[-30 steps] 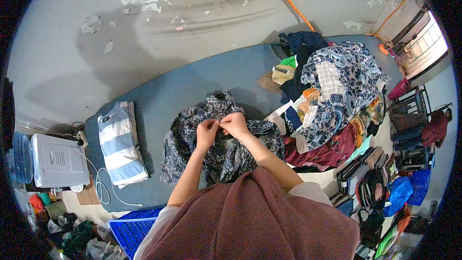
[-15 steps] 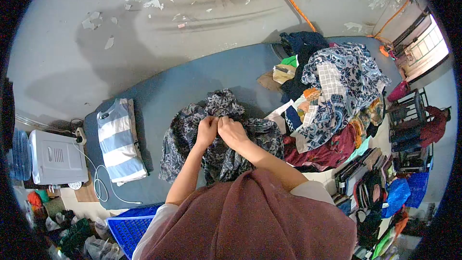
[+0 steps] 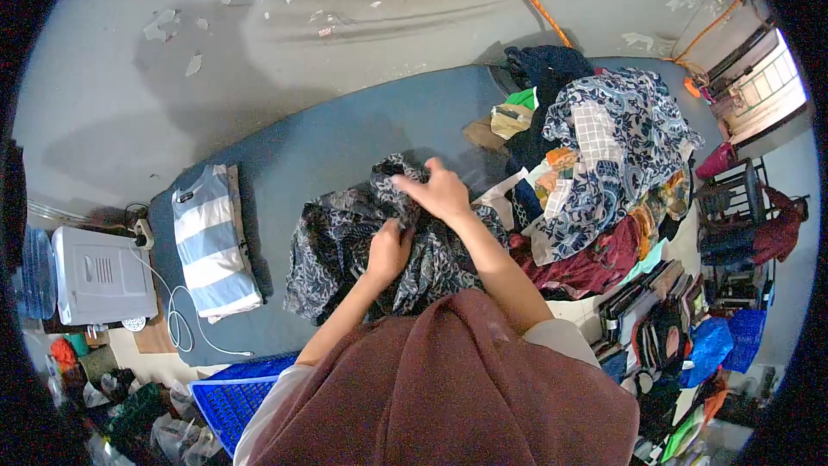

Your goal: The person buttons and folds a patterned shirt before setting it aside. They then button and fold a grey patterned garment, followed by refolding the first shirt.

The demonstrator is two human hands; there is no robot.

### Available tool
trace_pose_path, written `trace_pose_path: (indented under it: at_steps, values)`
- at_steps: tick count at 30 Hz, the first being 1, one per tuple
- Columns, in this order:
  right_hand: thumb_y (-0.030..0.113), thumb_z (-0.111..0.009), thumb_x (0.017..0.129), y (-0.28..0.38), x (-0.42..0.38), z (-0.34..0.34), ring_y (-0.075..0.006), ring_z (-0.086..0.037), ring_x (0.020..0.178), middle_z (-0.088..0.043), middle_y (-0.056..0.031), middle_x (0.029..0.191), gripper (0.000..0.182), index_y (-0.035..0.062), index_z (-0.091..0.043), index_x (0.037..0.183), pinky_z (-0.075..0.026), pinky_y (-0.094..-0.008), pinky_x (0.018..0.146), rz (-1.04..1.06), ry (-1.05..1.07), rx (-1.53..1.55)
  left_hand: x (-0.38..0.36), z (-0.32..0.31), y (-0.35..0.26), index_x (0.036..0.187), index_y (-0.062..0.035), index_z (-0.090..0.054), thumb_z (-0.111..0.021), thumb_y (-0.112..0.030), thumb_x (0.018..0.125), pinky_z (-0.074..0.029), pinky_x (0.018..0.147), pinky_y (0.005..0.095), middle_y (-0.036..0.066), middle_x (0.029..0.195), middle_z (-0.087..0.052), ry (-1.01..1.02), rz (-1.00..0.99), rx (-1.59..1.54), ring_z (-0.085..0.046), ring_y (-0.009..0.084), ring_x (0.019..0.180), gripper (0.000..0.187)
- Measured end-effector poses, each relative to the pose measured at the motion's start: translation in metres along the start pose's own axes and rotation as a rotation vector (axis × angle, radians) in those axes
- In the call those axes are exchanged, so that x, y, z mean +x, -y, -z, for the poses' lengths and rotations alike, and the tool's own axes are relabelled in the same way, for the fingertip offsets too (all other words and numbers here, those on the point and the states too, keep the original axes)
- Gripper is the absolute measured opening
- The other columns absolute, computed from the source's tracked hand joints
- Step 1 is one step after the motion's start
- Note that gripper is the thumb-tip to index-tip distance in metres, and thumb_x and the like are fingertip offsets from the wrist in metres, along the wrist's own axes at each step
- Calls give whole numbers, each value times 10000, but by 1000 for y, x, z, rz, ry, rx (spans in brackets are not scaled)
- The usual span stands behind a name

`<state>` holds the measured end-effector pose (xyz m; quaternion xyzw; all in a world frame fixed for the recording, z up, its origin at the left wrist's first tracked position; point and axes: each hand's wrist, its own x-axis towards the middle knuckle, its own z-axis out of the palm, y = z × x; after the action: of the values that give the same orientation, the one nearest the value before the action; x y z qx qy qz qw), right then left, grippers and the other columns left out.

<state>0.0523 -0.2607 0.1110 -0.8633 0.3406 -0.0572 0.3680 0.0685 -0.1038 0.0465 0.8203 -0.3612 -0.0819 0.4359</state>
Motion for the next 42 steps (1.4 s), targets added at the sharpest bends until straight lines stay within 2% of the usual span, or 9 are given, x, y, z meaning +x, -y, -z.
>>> trace_pose_path:
  at_steps: [3, 8, 12, 19, 24, 27, 32, 35, 42]
  values:
    - [286, -665, 692, 10, 3, -12, -404, -616, 896, -623, -278, 930, 499, -32, -490, 1034, -495, -474, 771, -20, 131, -308, -1, -4, 2, 867, 38, -555, -583, -103, 818, -459, 681, 491, 247, 821, -569, 138, 22, 15, -552, 450, 784, 152]
    - [167, -633, 747, -15, -4, -26, -401, -592, 931, -626, -239, 946, 431, 10, -494, 1124, -473, -475, 802, 50, 25, -150, 21, 22, 9, 901, 55, -590, -638, -242, 854, -474, 524, 271, 120, 693, -654, -139, 317, -338, -586, 108, 570, 305]
    - [173, -629, 809, -5, -29, -16, -402, -602, 865, -623, -237, 915, 325, 10, -556, 1080, -476, -424, 748, 167, -43, 7, 53, 46, 9, 1041, 71, -515, -663, -375, 819, -507, 481, 285, 115, 697, -640, -43, 777, -607, -647, 179, 592, 519]
    - [178, -511, 896, -26, -52, -14, -366, -623, 662, -638, -186, 791, 179, 20, -536, 977, -513, -424, 569, 353, -269, -162, 60, -4, 63, 979, 111, -583, -567, -102, 792, -501, 586, 297, 157, 775, -659, -297, 524, -456, -650, 170, 660, 284]
    - [111, -540, 845, -33, -51, 3, -376, -617, 730, -631, -209, 795, 152, 14, -590, 951, -497, -428, 642, 300, -362, -181, 59, 26, 18, 1001, -15, -476, -448, -57, 820, -346, 546, 260, -25, 648, -360, -405, 682, -801, -347, 117, 556, 187]
    - [89, -558, 813, -41, -39, 4, -330, -634, 730, -632, -208, 808, 180, -9, -616, 952, -492, -391, 659, 244, -438, -45, 56, 23, 19, 1021, -11, -483, -433, -83, 833, -344, 559, 299, -8, 644, -378, -483, 231, -510, -372, 118, 583, 207]
    - [70, -611, 790, -55, -18, 17, -178, -607, 679, -638, -105, 793, 207, -45, -632, 961, -452, -283, 581, -9, -256, 437, 40, 52, -30, 1066, -2, -542, -511, -129, 858, -454, 810, 411, 225, 984, -604, -124, 22, -247, -576, 403, 935, 245]
    - [15, -597, 807, -41, -21, 39, -161, -596, 719, -620, -63, 873, 258, -33, -591, 1060, -457, -263, 600, -283, -48, 953, 28, 60, -19, 922, -11, -608, -536, -191, 896, -472, 740, 362, 174, 945, -631, 60, 46, -154, -615, 319, 857, 196]
    - [57, -534, 873, -43, -27, 35, -184, -620, 953, -599, -110, 1101, 414, -35, -451, 1268, -517, -312, 815, -313, 431, 1495, 29, 75, -9, 1080, 19, -597, -467, -313, 944, -481, 888, 358, 122, 1054, -650, 191, 704, -1743, -623, 232, 972, 382]
